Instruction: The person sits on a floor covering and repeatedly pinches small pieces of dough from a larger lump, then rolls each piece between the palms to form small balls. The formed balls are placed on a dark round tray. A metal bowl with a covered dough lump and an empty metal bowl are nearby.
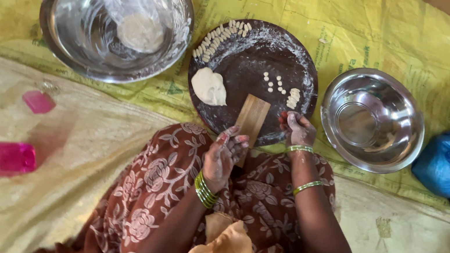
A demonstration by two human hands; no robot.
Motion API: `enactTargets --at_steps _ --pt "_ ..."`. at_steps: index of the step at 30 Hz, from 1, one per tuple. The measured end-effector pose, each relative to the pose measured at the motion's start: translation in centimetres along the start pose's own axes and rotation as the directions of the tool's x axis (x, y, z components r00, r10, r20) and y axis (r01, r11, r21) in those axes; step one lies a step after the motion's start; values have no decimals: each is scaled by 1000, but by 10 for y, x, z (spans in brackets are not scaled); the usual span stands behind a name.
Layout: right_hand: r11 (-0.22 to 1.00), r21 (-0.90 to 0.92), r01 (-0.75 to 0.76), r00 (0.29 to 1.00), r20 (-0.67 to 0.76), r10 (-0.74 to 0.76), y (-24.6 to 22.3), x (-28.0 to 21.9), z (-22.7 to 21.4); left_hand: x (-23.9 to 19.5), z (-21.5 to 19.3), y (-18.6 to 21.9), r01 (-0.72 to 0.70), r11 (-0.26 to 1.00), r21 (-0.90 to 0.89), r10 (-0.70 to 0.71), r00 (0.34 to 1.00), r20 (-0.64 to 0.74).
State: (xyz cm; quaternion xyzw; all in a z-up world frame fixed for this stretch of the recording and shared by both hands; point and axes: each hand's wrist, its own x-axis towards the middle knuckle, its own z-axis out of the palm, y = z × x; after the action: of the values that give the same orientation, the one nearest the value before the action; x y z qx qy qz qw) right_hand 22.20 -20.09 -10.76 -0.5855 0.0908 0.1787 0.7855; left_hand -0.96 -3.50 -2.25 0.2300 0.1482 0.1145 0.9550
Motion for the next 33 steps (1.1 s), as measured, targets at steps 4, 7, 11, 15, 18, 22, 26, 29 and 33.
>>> enactTargets --at_steps 4,7,11,15,18,22,26,29,33 --pt "981 132 -141 990 33 138 -2 5 -7 -20 25 -14 -47 998 49 48 999 -13" --pt "960 209 -189 981 89 173 2 8 -5 -29 50 -29 25 991 131 -20 999 -40" --pt "959 208 -195 979 98 178 4 10 -17 -27 72 -51 79 970 231 -88 996 29" --pt "958 175 -227 973 83 215 0 13 -23 -14 71 -58 220 913 343 -203 975 -86" --pt "973 150 -178 976 151 156 -3 5 -21 -7 56 -55 225 904 363 -218 974 -59" --pt "972 -237 -5 982 184 50 0 -14 2 -2 30 -48 223 938 267 -197 973 -121" --pt "735 -600 315 913 403 -62 -4 -25 18 11 10 -47 -27 994 104 50 973 -226" --pt "490 -759 430 900 407 -158 -5 -32 22 23 1 -40 -219 963 -158 175 952 -253" --pt "569 -699 433 882 458 -108 0 -29 42 47 -14 3 -291 880 -376 267 957 -116"
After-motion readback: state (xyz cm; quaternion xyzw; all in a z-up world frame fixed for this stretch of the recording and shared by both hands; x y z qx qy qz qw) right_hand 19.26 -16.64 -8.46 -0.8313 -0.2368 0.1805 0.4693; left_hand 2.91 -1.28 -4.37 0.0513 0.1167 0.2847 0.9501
